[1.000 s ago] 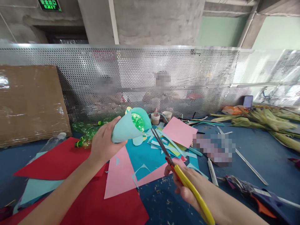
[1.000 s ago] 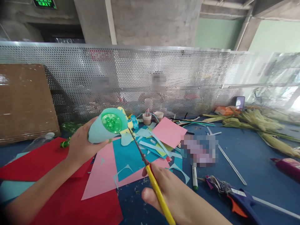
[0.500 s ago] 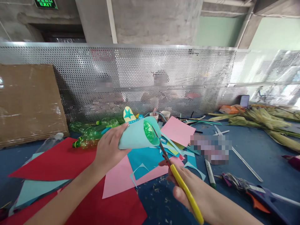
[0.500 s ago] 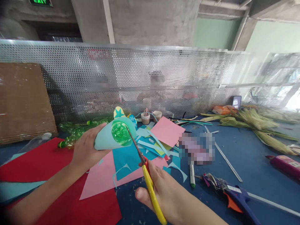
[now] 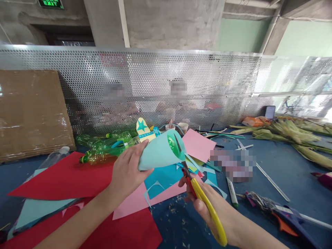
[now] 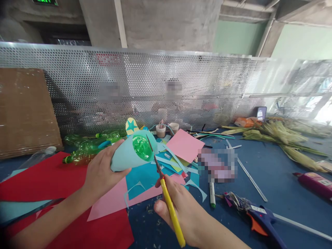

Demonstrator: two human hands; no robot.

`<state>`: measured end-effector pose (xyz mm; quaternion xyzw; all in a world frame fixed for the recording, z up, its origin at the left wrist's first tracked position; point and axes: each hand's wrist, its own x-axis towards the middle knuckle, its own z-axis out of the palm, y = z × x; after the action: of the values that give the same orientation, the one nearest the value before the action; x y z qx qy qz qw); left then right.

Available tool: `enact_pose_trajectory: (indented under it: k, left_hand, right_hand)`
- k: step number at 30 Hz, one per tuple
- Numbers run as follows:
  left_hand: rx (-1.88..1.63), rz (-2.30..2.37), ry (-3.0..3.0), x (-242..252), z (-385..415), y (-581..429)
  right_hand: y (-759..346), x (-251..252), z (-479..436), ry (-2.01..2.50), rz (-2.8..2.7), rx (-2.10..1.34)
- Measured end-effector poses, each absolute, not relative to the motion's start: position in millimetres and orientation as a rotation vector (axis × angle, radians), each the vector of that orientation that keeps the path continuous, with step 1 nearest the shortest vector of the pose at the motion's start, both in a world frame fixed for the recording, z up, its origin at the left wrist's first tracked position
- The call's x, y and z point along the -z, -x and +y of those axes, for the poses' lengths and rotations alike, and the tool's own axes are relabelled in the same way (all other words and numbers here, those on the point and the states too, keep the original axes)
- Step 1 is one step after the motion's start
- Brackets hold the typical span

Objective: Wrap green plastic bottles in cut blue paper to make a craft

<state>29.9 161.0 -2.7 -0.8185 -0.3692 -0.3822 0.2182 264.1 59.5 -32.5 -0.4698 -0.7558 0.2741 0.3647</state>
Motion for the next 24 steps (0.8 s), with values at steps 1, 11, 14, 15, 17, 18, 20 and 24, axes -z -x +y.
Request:
enact_pose_trajectory:
  k: [1,11,14,15,17,18,20,24]
  left_hand:
    - [1.06,-1.03,2.269,3,161,-30]
    - [1.113,-1.058,2.298,-3,160,-32]
    - [1.11,-1.064,2.323,-6,161,-31]
    - [1.106,-1.074,2.337,-6,161,-30]
    - [1.091,-1.116,2.371,-9,162,-29]
    - [1.083,-1.138,2.39,-10,163,-28]
    - [1.073,-1.17,2.42,-13,163,-28]
    - [1.065,-1.2,2.456,-17,163,-27]
  right_hand:
    - [-264,35,60,1.195,-1.93,-0.717]
    - [-265,30,62,1.195,-1.88,-0.756]
    - [-266,24,61,1.23,-1.872,-0.734]
    - [-266,22,61,1.249,-1.87,-0.73]
    - [-268,18,61,1.284,-1.868,-0.742]
    - [-268,17,61,1.297,-1.873,-0.752]
    - [-269,14,61,1.315,-1.884,-0.761]
    - [-271,15,62,1.347,-1.893,-0.765]
